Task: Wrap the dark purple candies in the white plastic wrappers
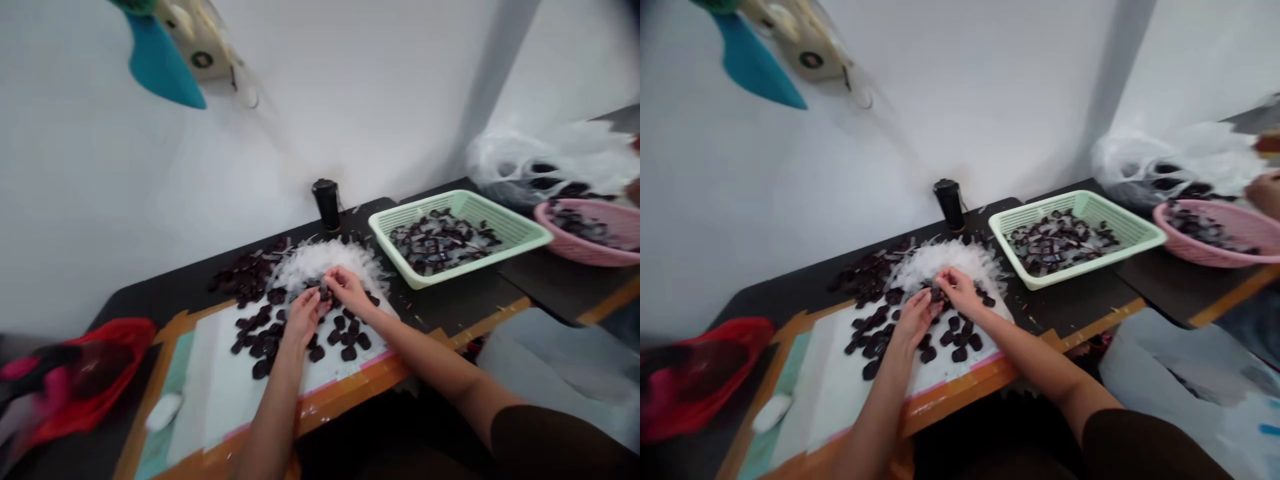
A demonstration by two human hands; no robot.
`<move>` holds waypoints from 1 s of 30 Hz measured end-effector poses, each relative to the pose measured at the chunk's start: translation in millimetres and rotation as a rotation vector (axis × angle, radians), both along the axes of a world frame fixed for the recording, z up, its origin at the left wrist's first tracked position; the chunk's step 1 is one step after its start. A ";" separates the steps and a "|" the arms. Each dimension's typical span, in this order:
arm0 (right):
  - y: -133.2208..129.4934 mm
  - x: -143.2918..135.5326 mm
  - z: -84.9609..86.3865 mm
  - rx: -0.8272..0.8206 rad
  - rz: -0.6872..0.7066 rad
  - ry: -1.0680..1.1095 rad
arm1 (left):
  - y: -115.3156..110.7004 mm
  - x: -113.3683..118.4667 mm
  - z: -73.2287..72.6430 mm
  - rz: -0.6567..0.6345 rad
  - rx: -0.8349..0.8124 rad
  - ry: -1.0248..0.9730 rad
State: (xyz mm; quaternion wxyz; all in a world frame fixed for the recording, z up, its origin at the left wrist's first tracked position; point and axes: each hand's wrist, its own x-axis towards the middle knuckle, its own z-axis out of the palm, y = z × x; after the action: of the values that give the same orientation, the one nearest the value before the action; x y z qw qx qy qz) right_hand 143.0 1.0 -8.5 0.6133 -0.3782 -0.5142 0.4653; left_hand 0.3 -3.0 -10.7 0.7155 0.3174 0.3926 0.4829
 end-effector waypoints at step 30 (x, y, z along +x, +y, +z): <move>-10.7 2.2 -18.8 -0.465 0.246 0.226 | -5.6 1.7 -20.2 0.154 0.384 0.186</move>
State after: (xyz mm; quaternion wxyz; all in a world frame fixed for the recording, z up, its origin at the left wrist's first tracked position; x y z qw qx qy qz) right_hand 145.2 -9.7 -27.3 0.5025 -0.3894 -0.3639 0.6808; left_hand 2.0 -8.5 -30.9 0.5635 0.4601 0.3810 0.5707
